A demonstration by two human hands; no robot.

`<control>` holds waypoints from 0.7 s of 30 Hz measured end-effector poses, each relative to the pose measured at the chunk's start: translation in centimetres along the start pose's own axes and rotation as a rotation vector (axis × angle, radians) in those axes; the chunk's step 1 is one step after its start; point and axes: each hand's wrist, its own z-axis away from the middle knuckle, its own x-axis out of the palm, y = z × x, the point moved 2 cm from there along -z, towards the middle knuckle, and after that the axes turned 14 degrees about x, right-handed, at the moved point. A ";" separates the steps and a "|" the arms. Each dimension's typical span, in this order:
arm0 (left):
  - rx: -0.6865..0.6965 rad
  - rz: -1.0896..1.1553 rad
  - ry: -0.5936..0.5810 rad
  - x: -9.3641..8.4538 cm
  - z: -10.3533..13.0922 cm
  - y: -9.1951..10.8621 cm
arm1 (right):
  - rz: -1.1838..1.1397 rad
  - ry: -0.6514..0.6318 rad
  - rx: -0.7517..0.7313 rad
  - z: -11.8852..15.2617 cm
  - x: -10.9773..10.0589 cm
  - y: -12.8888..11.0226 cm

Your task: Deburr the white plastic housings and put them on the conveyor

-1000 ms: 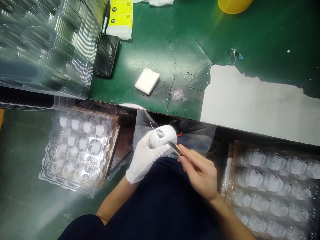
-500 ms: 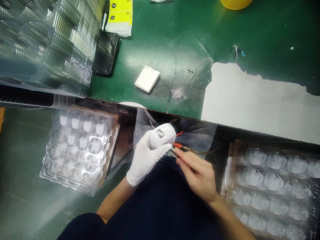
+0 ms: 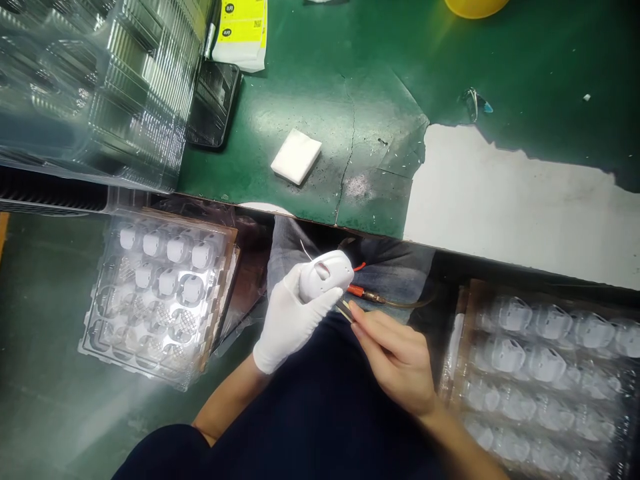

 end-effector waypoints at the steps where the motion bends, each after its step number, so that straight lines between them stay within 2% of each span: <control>1: 0.000 -0.013 -0.008 -0.1 0.0 0.1 | 0.007 0.003 -0.006 0.0 0.0 0.0; 7: 0.007 -0.109 -0.037 -0.3 0.0 0.2 | 0.032 0.002 -0.024 -0.1 -0.2 -0.1; 12: -0.003 0.019 -0.021 0.1 -0.2 0.2 | 0.009 0.027 0.009 0.1 -0.3 0.8; 16: -0.031 0.065 0.022 0.1 -0.3 0.0 | -0.017 0.166 0.202 0.2 0.0 2.6; 18: -0.028 0.146 0.034 0.2 -0.5 -0.2 | -0.101 0.214 0.283 -0.1 0.4 3.1; 21: -0.061 0.394 0.028 0.6 -0.9 -0.4 | -0.343 0.169 0.389 -1.0 1.3 3.4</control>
